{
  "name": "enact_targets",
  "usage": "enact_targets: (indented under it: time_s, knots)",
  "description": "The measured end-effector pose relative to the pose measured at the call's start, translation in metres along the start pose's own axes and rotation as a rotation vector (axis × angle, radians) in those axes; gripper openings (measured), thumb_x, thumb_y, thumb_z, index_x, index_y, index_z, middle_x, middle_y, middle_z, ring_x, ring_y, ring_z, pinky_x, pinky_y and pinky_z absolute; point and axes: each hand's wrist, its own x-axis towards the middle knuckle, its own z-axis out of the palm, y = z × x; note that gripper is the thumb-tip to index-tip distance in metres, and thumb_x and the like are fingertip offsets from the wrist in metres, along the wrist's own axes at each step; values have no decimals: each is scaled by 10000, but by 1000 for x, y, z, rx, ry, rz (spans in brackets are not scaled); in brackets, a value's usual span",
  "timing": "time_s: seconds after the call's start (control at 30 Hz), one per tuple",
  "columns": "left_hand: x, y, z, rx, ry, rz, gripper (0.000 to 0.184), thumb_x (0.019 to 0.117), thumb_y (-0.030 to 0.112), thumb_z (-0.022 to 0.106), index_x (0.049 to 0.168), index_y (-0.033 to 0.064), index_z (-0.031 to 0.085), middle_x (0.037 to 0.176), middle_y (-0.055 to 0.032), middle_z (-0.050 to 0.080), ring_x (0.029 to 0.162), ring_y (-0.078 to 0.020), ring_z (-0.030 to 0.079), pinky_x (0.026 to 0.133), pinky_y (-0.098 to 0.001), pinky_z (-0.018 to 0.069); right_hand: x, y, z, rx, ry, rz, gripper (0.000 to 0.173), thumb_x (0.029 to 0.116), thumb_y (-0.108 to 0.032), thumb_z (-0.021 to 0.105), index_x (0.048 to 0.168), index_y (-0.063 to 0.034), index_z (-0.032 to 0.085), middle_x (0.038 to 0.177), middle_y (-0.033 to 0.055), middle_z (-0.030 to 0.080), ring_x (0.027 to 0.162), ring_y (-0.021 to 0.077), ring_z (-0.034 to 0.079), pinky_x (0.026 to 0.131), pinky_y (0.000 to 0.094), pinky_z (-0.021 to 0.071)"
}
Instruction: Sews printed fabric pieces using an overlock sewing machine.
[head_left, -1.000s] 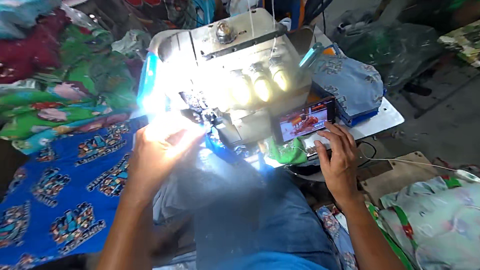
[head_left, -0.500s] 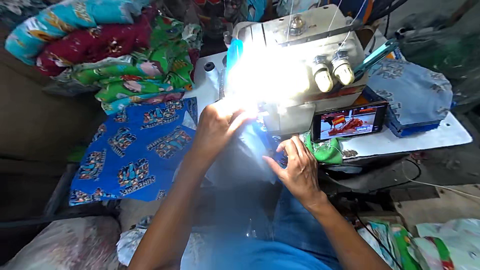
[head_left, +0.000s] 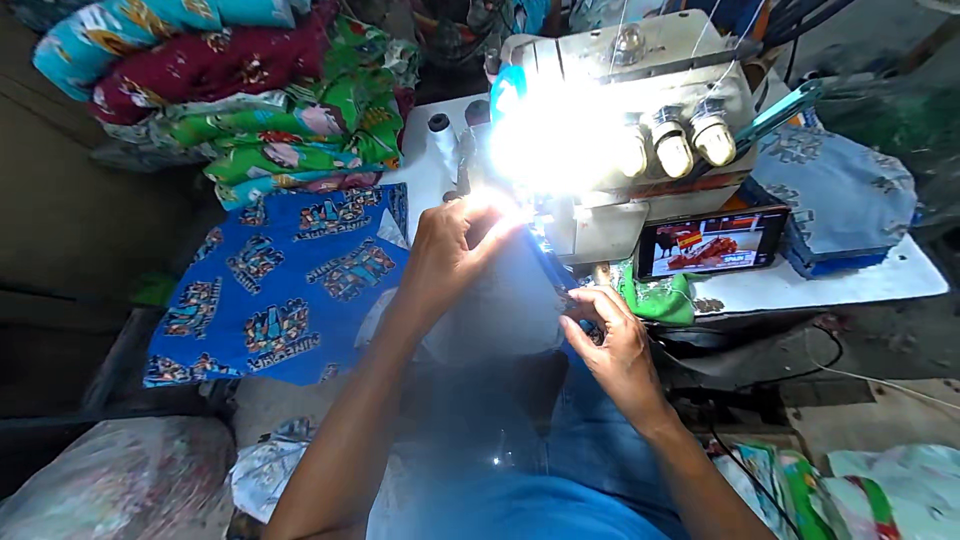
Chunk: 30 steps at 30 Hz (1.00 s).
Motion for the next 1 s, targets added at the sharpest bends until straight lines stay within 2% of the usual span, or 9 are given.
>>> enact_targets:
  time_s: [0.1,0.2,0.23,0.3,0.37,0.47,0.63,0.87,1.0]
  knots:
    - [-7,3,3,49,81,95,219,1009,179,608,993,0,732,900,-90,711,797,-34,609,749,-167,454,-1,-1,3,-120,30,-25,258,884,-61,658,1131,6,692,952,118,664,749,124,635,703,235,547]
    - [-11,1,2,42,120,178,185,988,122,639,971,-34,736,937,-135,727,873,-70,657,820,-179,487,-4,1,2,-199,35,-4,261,943,-42,570,1170,-37,698,902,95,685,607,121,599,569,266,525]
    - [-13,3,1,53,109,167,178,987,116,640,976,-37,729,949,-137,721,894,-75,662,843,-180,492,-4,2,-1,-230,59,-11,260,957,-46,564,1171,-45,711,926,88,712,660,131,648,613,280,555]
    - [-14,4,1,87,89,141,190,994,135,638,996,-33,728,961,-143,722,892,-95,670,839,-212,501,-4,5,-11,-308,121,-45,240,982,-85,587,1169,-65,736,1095,69,744,981,183,711,872,339,573]
    - [-17,1,1,114,59,122,211,1007,170,628,1014,-19,723,963,-142,710,863,-132,664,803,-269,509,-4,15,-27,-400,206,-72,230,998,-127,599,1162,-69,750,1235,68,712,1198,233,642,1032,406,504]
    - [-18,-6,3,120,48,76,238,1011,212,629,1014,-6,725,937,-125,701,822,-125,643,770,-272,501,-6,43,-64,-574,309,-31,256,1019,-177,580,1185,-44,722,1388,152,621,1357,344,526,1131,519,411]
    - [-17,-10,9,104,49,24,261,1006,250,638,994,4,723,888,-101,684,760,-77,600,710,-231,471,-13,75,-105,-708,384,66,271,1033,-202,567,1177,5,666,1468,235,531,1438,416,422,1191,562,317]
    - [-14,-8,8,107,33,43,256,993,251,649,986,10,734,908,-102,701,786,-71,622,734,-223,485,-4,84,-110,-723,348,65,265,1034,-190,567,1178,12,663,1446,212,563,1431,397,441,1180,547,338]
    - [-16,1,3,157,12,88,223,978,218,664,956,9,739,916,-128,709,804,-136,649,742,-282,496,-2,76,-104,-695,358,37,309,1035,-191,567,1256,12,643,1434,212,570,1406,398,469,1171,543,354]
